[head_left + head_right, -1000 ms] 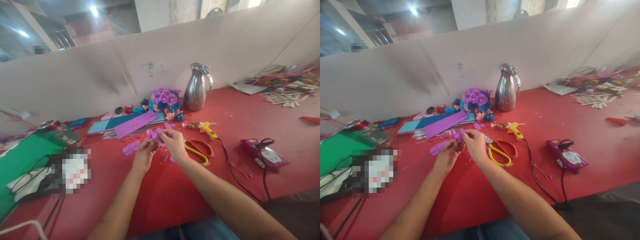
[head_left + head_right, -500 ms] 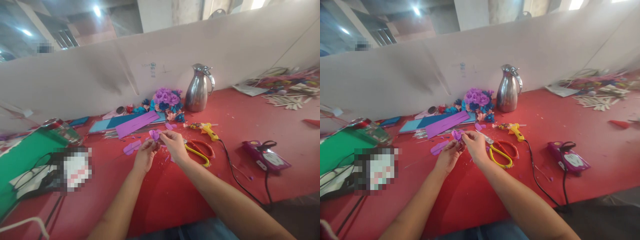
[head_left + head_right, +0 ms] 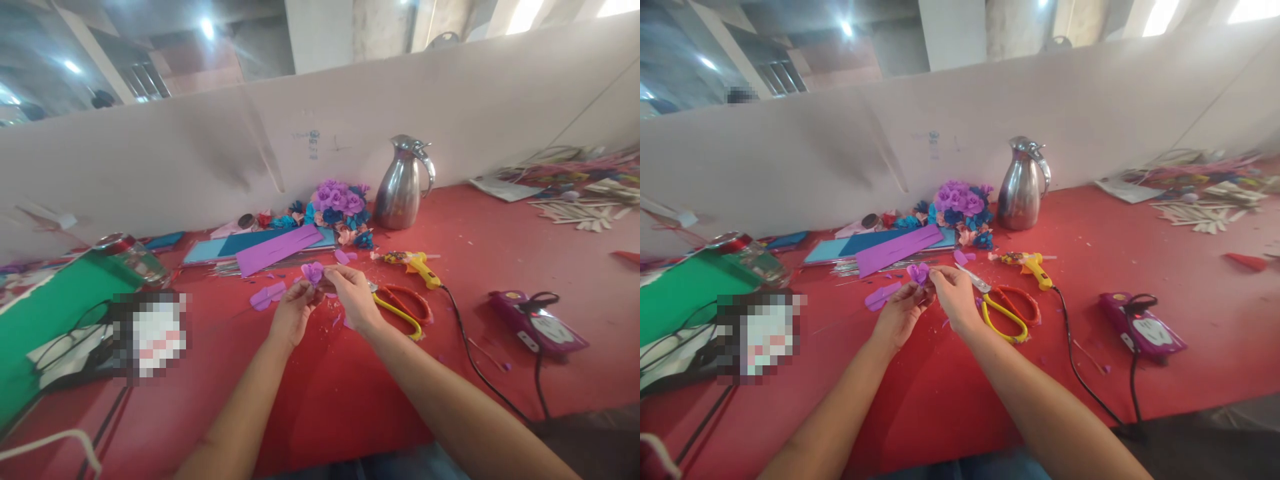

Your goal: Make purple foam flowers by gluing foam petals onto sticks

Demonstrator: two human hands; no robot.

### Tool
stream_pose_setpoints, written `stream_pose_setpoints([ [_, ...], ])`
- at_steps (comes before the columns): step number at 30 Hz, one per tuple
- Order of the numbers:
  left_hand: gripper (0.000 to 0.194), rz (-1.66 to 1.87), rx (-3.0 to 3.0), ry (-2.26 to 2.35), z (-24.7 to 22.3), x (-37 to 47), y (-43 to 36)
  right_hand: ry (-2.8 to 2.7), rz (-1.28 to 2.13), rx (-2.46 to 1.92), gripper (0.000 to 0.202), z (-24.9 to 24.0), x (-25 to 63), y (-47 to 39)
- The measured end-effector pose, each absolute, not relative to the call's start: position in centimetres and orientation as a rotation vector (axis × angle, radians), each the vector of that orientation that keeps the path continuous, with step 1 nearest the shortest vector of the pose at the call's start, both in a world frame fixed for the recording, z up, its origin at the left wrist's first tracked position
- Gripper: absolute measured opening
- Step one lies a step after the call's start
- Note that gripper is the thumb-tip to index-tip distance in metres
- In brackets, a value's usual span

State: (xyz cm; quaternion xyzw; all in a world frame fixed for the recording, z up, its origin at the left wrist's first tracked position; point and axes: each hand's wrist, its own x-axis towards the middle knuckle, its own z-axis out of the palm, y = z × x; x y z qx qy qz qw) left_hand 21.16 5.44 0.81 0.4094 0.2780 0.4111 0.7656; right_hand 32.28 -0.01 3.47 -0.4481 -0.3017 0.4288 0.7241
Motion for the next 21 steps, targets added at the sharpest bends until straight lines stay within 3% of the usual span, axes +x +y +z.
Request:
stream_pose_setpoints([
  [21,0.024,0.848,0.912,0.588,0.71,20.66,5.71,-0.762,0.903,-1.051,0.022,4.09,32.34,-0.43],
])
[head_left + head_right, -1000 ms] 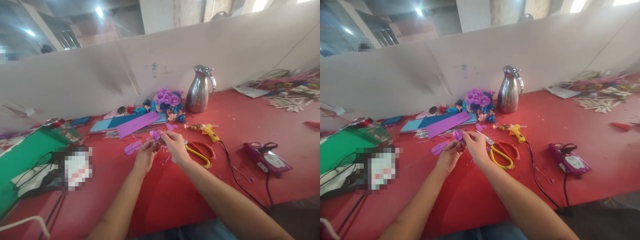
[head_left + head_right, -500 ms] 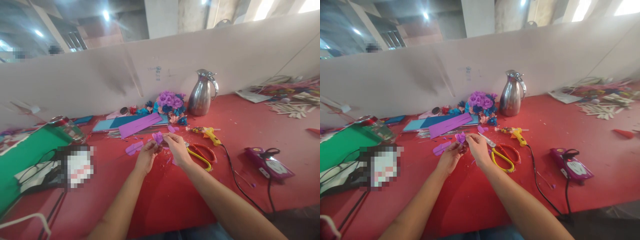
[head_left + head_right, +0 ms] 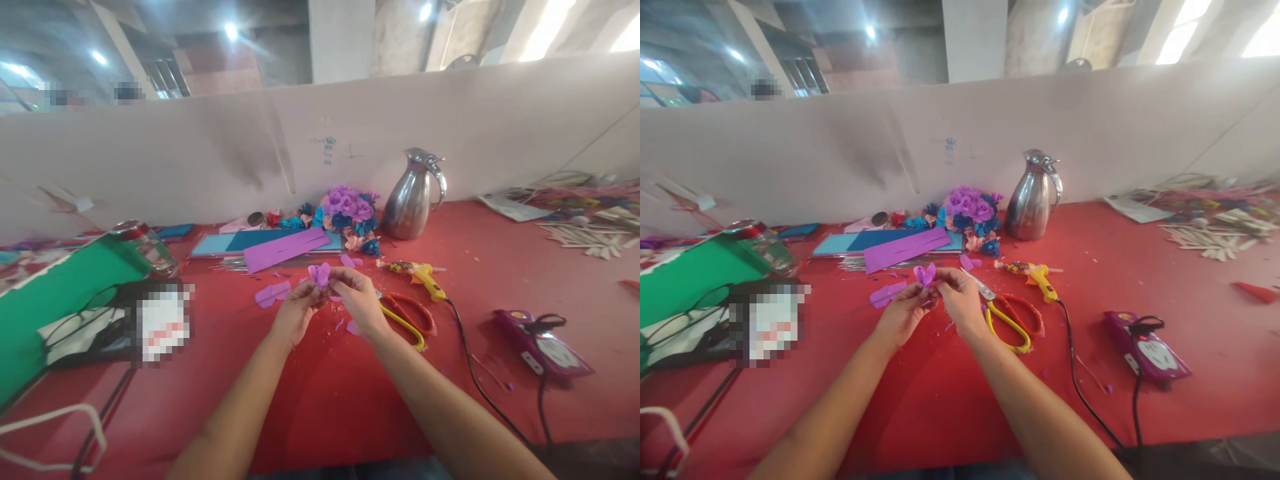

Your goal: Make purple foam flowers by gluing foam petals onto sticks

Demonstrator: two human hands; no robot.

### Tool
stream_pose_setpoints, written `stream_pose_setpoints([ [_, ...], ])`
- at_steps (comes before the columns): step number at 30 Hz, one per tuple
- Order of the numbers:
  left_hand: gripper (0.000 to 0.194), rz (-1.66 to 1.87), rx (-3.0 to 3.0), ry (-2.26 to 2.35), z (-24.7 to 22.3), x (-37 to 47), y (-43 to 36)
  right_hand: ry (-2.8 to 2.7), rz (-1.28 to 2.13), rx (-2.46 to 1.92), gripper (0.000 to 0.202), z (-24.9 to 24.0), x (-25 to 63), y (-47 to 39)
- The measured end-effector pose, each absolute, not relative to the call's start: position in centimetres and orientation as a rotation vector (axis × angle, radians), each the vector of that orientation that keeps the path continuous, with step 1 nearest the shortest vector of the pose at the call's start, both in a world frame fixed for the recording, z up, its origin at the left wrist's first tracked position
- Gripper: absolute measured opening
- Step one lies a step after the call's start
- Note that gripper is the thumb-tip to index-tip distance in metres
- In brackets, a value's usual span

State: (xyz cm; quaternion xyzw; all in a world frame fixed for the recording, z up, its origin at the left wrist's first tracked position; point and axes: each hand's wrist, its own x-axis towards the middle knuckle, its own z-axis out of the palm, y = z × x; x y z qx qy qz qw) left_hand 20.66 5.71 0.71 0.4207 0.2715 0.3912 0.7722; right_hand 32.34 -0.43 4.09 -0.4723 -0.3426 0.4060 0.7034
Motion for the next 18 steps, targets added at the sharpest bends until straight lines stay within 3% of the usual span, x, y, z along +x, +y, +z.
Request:
stream_pose_setpoints([
  [18,0.024,0.853,0.969,0.515,1.3,20.5,5.5,-0.927,0.907,-1.077,0.013,2.8,32.4,-0.4],
])
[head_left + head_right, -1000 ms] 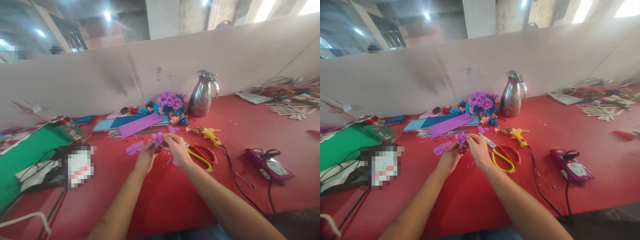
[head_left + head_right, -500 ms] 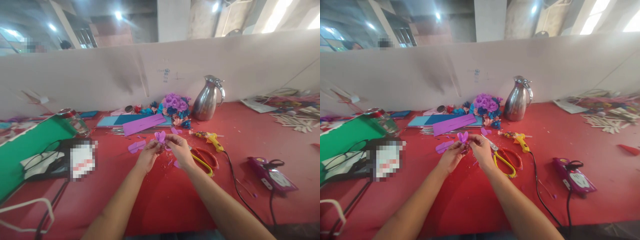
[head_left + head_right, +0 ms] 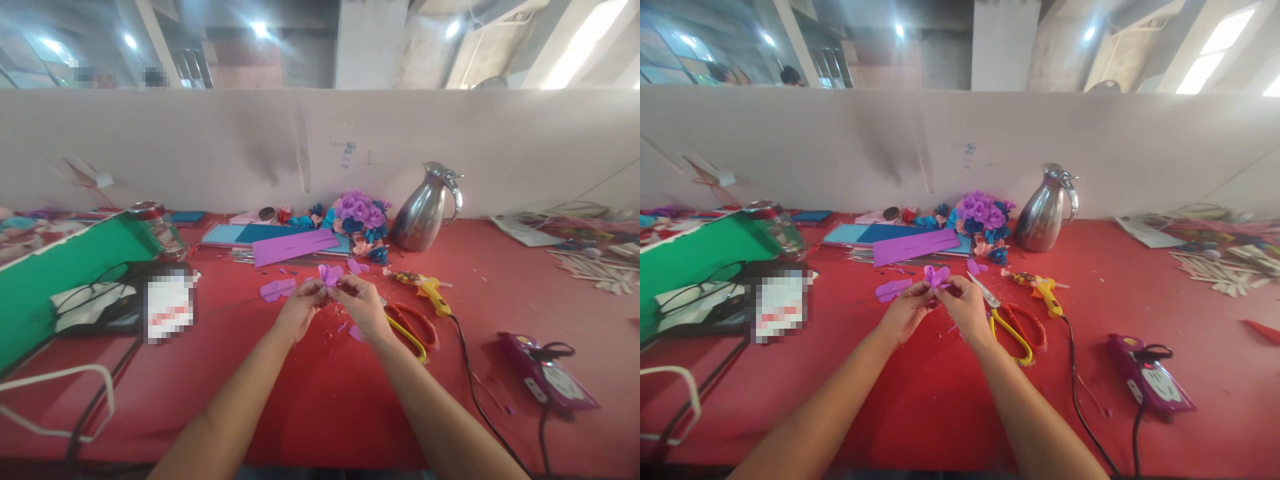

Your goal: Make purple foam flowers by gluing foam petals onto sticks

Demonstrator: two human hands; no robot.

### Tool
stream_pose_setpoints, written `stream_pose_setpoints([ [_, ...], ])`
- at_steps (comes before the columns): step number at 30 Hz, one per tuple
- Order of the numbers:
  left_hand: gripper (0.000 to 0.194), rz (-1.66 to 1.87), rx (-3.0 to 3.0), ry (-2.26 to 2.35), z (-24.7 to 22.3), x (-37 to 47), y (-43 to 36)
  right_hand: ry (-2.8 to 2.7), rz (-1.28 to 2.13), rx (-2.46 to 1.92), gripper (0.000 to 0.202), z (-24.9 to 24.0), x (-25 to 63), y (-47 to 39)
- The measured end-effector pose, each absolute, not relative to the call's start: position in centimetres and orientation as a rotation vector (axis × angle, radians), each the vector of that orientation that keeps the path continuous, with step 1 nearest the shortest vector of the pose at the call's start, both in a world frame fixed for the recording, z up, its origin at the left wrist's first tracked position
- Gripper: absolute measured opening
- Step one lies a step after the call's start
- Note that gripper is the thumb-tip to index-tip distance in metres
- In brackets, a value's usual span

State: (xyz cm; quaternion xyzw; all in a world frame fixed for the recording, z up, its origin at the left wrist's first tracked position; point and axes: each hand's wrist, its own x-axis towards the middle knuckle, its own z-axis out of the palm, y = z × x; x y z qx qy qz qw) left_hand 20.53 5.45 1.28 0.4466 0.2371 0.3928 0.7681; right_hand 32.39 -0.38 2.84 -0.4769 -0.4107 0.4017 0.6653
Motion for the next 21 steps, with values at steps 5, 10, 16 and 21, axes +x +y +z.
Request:
stream_pose_setpoints([
  [5,0.022,0.853,0.977,0.518,1.0,20.5,5.6,-0.977,0.890,-1.081,0.014,3.0,32.5,-0.5],
  [10,0.023,0.871,0.986,0.524,0.9,20.4,5.7,-0.972,0.885,-1.096,0.021,3.6,32.8,-0.7],
  [16,0.025,0.873,1.025,0.523,1.1,20.3,5.6,-0.889,0.818,-1.010,0.022,4.3,33.3,-1.2],
  [21,0.024,0.872,0.992,0.534,1.1,20.5,5.6,-0.868,0.841,-1.132,0.019,3.9,33.6,-0.8],
])
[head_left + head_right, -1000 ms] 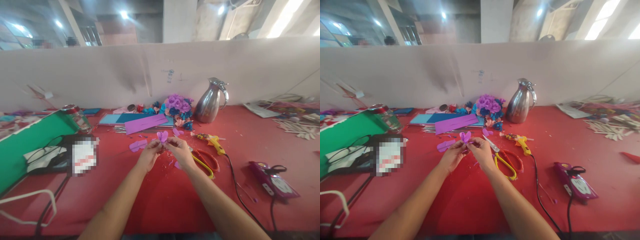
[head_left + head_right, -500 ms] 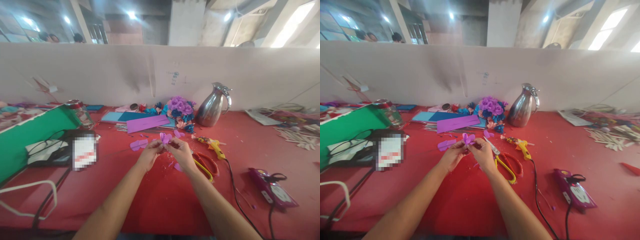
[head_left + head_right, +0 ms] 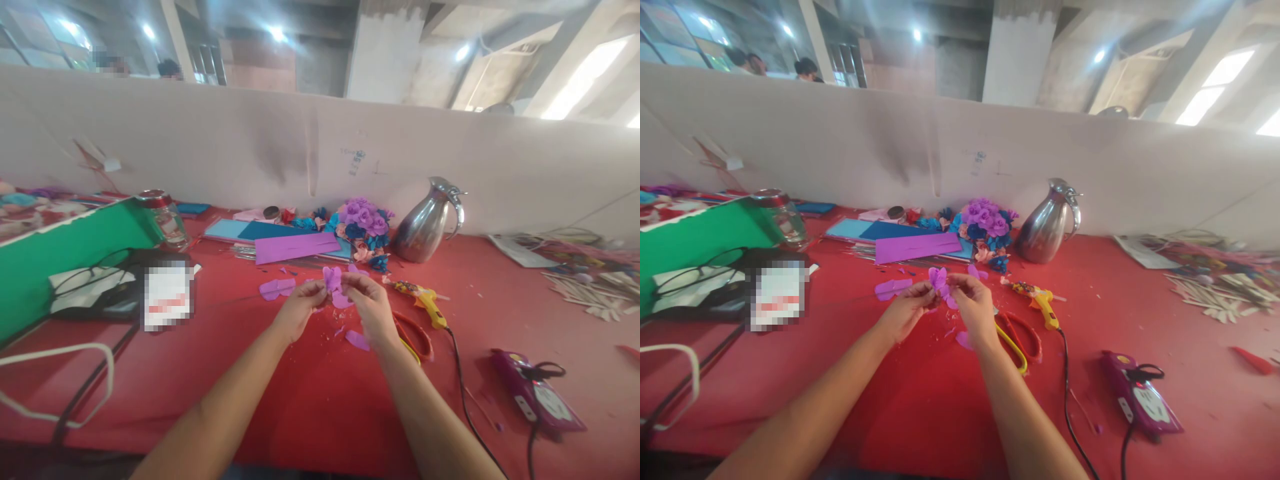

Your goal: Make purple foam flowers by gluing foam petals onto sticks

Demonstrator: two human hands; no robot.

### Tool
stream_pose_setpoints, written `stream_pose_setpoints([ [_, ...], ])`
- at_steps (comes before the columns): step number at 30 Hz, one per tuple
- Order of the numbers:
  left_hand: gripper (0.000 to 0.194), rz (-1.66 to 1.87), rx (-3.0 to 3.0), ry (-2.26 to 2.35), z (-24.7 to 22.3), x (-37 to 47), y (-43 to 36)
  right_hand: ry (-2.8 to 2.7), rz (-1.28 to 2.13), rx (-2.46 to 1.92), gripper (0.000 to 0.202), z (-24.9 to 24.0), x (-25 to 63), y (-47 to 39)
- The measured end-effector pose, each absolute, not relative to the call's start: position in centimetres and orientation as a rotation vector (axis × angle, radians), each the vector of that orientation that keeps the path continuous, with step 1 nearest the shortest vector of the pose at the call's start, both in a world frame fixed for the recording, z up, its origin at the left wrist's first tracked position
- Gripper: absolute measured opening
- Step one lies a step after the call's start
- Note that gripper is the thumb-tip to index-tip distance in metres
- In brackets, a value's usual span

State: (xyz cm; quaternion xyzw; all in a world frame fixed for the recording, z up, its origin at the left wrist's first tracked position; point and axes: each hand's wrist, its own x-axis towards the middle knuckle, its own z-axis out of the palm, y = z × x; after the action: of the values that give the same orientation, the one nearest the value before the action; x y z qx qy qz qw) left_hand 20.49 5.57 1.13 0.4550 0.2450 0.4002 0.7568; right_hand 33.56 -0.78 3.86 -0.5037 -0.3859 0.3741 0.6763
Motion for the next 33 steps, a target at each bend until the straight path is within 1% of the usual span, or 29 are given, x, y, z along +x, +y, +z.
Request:
stream_pose_setpoints([
  [4,0.027,0.871,0.984,0.536,1.4,20.6,5.5,-0.980,0.964,-1.160,0.017,3.3,33.4,-0.4],
  [11,0.027,0.863,1.034,0.553,1.4,20.4,5.5,-1.057,0.934,-1.123,0.019,2.5,33.5,-0.2],
  [22,0.020,0.850,1.066,0.592,1.5,20.3,5.4,-1.072,0.911,-1.098,0.017,2.4,33.4,-0.2],
  [33,0.015,0.805,1.038,0.504,1.7,20.1,5.3,-1.115,1.003,-0.979,0.018,3.0,33.1,-0.4],
])
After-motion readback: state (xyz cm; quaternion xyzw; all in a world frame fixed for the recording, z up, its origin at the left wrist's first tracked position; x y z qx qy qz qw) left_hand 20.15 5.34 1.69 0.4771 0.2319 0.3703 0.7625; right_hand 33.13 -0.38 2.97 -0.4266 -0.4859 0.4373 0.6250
